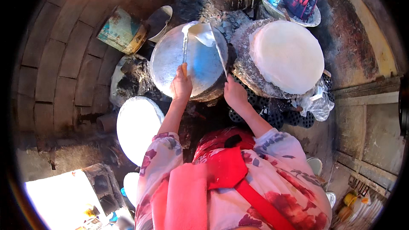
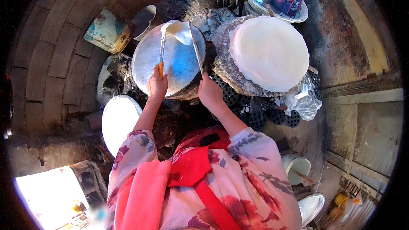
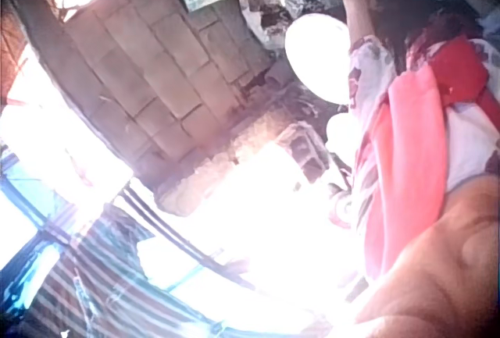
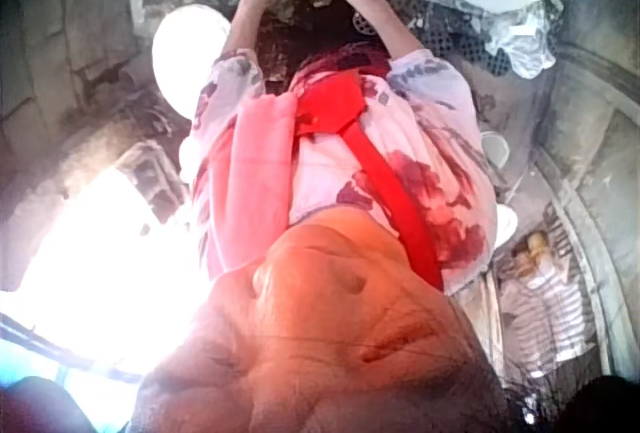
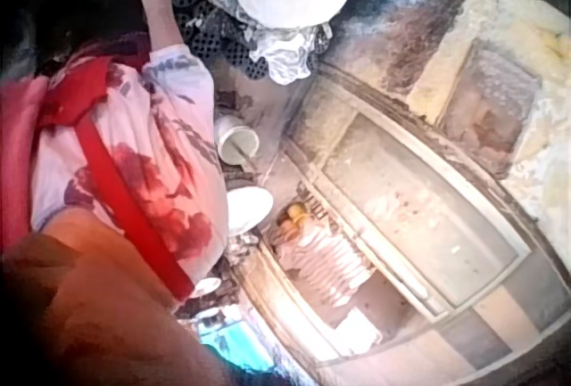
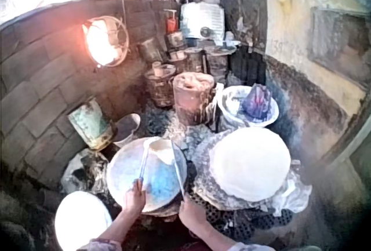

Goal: The person scoops white batter from a large metal basin and pours it onto several hot, round griddles. Using a long wooden stick, they spread the batter into thin, circular layers. The person repeatedly flips the cooking cakes to ensure even browning and removes finished ones from the griddles.

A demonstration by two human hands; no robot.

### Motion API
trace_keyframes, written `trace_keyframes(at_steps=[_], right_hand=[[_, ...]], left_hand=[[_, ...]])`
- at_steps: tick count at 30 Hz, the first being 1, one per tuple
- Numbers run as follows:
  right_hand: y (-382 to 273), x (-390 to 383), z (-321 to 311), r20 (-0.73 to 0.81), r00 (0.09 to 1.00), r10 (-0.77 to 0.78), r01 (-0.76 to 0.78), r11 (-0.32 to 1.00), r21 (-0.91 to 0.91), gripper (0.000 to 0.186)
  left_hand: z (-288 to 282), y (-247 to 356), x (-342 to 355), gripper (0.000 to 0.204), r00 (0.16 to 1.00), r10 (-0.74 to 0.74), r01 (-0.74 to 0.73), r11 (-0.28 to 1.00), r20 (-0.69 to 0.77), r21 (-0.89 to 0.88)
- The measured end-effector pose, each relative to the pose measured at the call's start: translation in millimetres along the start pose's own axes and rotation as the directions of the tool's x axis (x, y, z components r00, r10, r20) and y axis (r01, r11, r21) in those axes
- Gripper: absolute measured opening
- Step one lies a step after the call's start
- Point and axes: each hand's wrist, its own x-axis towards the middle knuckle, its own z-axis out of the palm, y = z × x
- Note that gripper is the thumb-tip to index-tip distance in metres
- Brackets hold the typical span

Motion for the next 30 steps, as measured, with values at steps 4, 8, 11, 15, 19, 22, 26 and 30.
trace_keyframes(at_steps=[4, 8, 11, 15, 19, 22, 26, 30], right_hand=[[-25.6, 16.0, 18.4, 0.112, 0.992, -0.054, 0.066, 0.992, -0.106, 0.039], [-23.8, 34.5, 1.9, 0.088, 0.987, -0.133, 0.143, 0.982, -0.120, 0.035], [1.2, 34.8, -11.1, -0.020, 0.997, -0.069, 0.066, 0.991, -0.114, 0.036], [-35.5, 41.1, 24.3, 0.151, 0.981, -0.126, 0.149, 0.977, -0.154, 0.035], [-32.3, 55.9, -6.7, 0.141, 0.969, -0.204, 0.228, 0.957, -0.180, 0.025], [-21.9, 56.3, -17.4, 0.105, 0.984, -0.143, 0.162, 0.966, -0.201, 0.025], [-48.1, 59.3, 18.2, 0.214, 0.911, -0.353, 0.403, 0.875, -0.268, 0.024], [-40.8, 76.5, -13.8, 0.139, 0.940, -0.311, 0.338, 0.900, -0.274, 0.019]], left_hand=[[5.2, -11.5, 6.3, 0.055, 0.999, -0.010, 0.011, 1.000, -0.041, 0.011], [-18.1, -21.5, 3.2, 0.055, 0.989, -0.143, 0.145, 0.988, -0.039, 0.056], [-28.7, -37.1, -3.2, 0.057, 0.987, -0.142, 0.146, 0.987, -0.072, 0.067], [-26.8, -34.1, -1.0, 0.057, 0.986, -0.158, 0.161, 0.985, -0.058, 0.062], [-37.0, -50.3, -10.3, 0.056, 0.979, -0.176, 0.182, 0.982, -0.106, 0.050], [-43.7, -66.1, -17.3, 0.057, 0.968, -0.222, 0.222, 0.975, -0.116, -0.008], [-37.9, -62.8, -16.3, 0.056, 0.965, -0.244, 0.242, 0.970, -0.100, -0.028], [-49.9, -79.4, -33.6, 0.058, 0.953, -0.282, 0.273, 0.958, -0.110, -0.086]])
